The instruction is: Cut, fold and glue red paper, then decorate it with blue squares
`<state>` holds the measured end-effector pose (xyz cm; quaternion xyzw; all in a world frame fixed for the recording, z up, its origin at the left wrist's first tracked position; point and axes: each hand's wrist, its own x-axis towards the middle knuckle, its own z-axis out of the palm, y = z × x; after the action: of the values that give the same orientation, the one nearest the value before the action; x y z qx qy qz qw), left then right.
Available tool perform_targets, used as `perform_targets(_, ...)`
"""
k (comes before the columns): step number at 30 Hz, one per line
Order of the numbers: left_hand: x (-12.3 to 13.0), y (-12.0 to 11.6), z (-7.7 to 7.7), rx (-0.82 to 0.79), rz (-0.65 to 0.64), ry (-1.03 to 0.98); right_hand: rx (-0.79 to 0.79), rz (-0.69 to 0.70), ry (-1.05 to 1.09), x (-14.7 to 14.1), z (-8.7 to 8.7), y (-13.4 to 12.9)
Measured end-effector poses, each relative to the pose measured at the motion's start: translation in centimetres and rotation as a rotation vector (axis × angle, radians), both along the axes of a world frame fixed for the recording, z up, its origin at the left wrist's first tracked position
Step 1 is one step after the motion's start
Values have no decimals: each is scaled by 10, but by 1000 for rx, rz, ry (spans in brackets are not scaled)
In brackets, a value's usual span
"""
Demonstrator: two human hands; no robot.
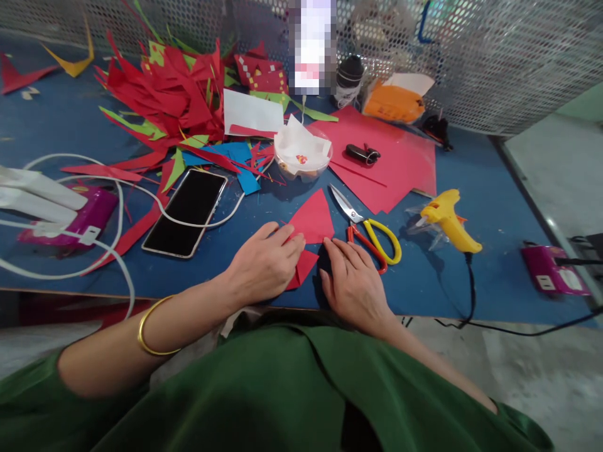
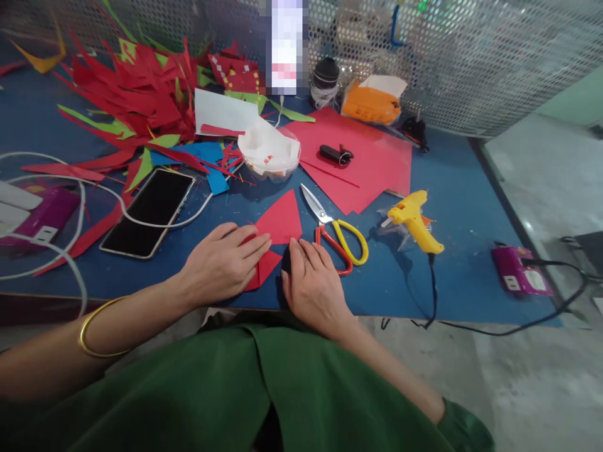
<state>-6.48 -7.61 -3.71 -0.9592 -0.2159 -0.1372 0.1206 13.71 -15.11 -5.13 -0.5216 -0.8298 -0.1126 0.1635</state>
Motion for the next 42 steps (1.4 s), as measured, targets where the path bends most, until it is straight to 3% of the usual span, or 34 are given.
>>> perform_targets(6,-7,6,1,-107,126,-276,-6,8,20,1,-1,0)
perform_targets(9,-8,4,-1,-127,144,-213,-10,7,37,1,-2,0)
perform_targets(15,-6,-3,-5,-22,14,-13,7,13,28,1,-2,0)
perform_targets(22,-3,-6,0,87,2,-4,-40,6,12,-1,10,5)
perform_targets(28,-1,-10,-5,102,21,-35,-66,131,31,-15,10,10)
perform_targets(33,-3,-9,-7,94,26,-42,-62,67,46,5,10,15)
perform_targets(37,-5,-6,-10,-7,81,-43,-34,115,-66,21,13,26)
perform_targets(42,-7,-7,-7,-284,262,-145,54,148,-228,22,17,43)
